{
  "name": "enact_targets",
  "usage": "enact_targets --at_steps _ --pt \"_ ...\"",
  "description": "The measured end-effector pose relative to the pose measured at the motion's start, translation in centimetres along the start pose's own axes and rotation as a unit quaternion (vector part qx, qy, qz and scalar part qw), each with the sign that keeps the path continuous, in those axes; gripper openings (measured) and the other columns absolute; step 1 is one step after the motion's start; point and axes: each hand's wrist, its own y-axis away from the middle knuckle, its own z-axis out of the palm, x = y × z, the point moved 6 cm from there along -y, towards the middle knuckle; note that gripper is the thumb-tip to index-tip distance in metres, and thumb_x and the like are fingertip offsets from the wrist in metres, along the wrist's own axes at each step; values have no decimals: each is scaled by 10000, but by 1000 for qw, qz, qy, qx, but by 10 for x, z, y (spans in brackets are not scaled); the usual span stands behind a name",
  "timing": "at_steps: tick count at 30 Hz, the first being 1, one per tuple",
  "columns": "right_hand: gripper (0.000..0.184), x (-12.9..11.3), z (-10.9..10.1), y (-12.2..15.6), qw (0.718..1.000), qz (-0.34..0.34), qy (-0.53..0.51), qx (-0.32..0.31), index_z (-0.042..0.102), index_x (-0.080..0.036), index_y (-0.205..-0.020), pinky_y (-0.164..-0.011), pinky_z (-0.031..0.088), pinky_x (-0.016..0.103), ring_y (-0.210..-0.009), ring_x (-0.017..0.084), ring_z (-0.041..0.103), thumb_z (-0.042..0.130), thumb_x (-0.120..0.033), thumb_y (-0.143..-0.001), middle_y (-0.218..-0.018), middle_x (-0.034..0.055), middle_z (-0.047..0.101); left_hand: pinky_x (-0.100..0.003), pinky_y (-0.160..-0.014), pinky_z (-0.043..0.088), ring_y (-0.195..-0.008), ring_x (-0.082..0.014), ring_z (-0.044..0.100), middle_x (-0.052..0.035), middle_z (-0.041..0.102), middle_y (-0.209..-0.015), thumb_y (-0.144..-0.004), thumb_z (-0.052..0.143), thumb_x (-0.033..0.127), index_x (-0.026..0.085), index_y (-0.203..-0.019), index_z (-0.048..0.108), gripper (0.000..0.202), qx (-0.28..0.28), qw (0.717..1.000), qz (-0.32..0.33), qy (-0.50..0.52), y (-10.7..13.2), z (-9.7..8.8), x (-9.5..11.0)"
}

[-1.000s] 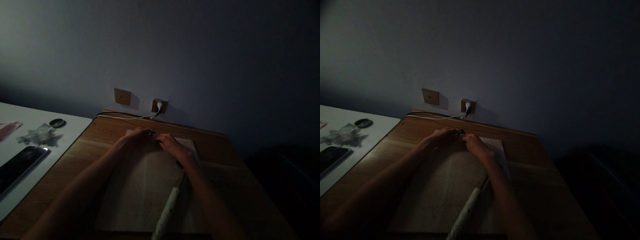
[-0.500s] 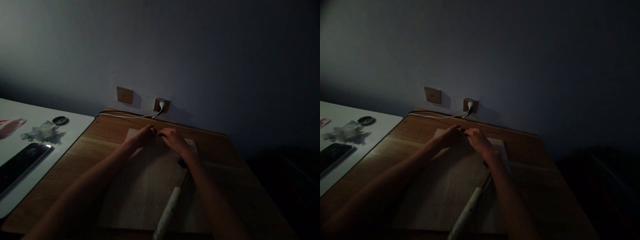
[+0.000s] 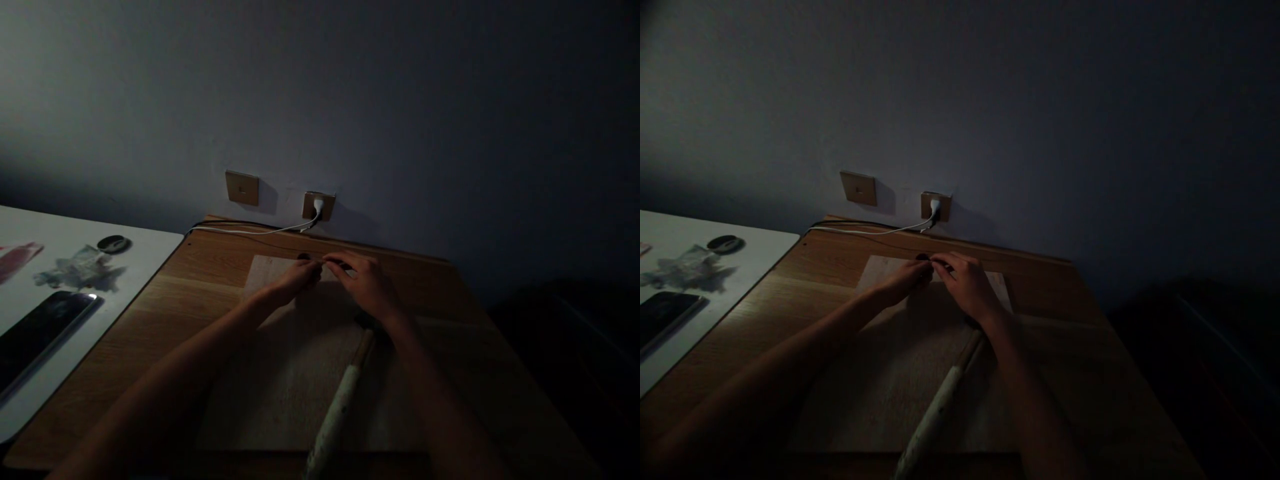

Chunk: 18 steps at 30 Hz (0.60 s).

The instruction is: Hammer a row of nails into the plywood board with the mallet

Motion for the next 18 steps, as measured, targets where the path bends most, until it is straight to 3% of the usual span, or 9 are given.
enact_targets --at_steps 1,2,4,6,9,11,14,16,18 --pt "171 1 -6 11 1000 8 -4 13 774 -217 -1030 -862 580 319 -929 201 748 617 -234 -966 -1033 54 794 -200 -484 288 -508 -85 413 38 457 -590 -918 607 352 172 -686 525 304 -6 992 41 -123 4 3 5" --pt "168 3 -10 24 1000 17 -6 19 771 -219 -1014 -845 583 316 -908 197 745 611 -245 -969 -1014 51 790 -213 -521 319 -538 -98 437 32 463 -595 -931 588 342 174 -675 521 314 -14 963 88 -256 9 8 9" --pt "169 8 -16 54 999 33 1 38 762 -223 -999 -867 577 329 -931 203 734 599 -263 -977 -999 51 778 -244 -607 385 -620 -130 501 -1 534 -668 -957 548 302 170 -718 558 274 -33 871 159 -465 23 21 13" --pt "180 12 -20 87 997 52 12 62 747 -226 -1017 -890 572 342 -959 206 721 577 -282 -992 -1019 56 761 -276 -690 439 -713 -162 562 -51 615 -822 -992 480 258 161 -846 613 220 -58 782 203 -587 38 33 12" --pt "203 17 -28 135 990 86 46 102 723 -246 -1071 -939 563 376 -1028 219 700 540 -310 -1011 -1082 67 734 -333 -849 479 -897 -209 616 -108 651 -1018 -1013 428 197 154 -1004 637 214 -129 695 254 -660 65 48 4" --pt "231 22 -34 165 982 119 83 117 706 -252 -1130 -972 554 408 -1089 238 686 535 -347 -1008 -1151 81 715 -392 -979 450 -1066 -248 608 -136 654 -1156 -1018 457 219 162 -1105 644 213 -163 662 291 -671 83 51 -1" --pt "333 33 -43 207 963 182 145 139 692 -242 -1179 -1006 543 467 -1138 279 674 522 -456 -989 -1231 115 687 -504 -1139 326 -1341 -313 482 -144 548 -1449 -1021 514 343 223 -1354 569 359 -165 640 337 -670 113 44 -7" --pt "451 45 -43 232 951 231 162 128 659 -232 -1262 -1036 528 509 -1215 311 643 514 -541 -966 -1320 130 661 -548 -1191 248 -1430 -318 396 -130 484 -1529 -1018 520 415 270 -1448 499 455 -130 638 350 -674 135 29 -11" --pt "536 56 -38 251 943 270 158 109 639 -220 -1301 -1059 513 548 -1262 337 621 496 -596 -948 -1353 141 659 -553 -1193 253 -1408 -309 428 -136 532 -1475 -1010 527 443 273 -1459 492 481 -72 638 342 -686 158 8 -15"
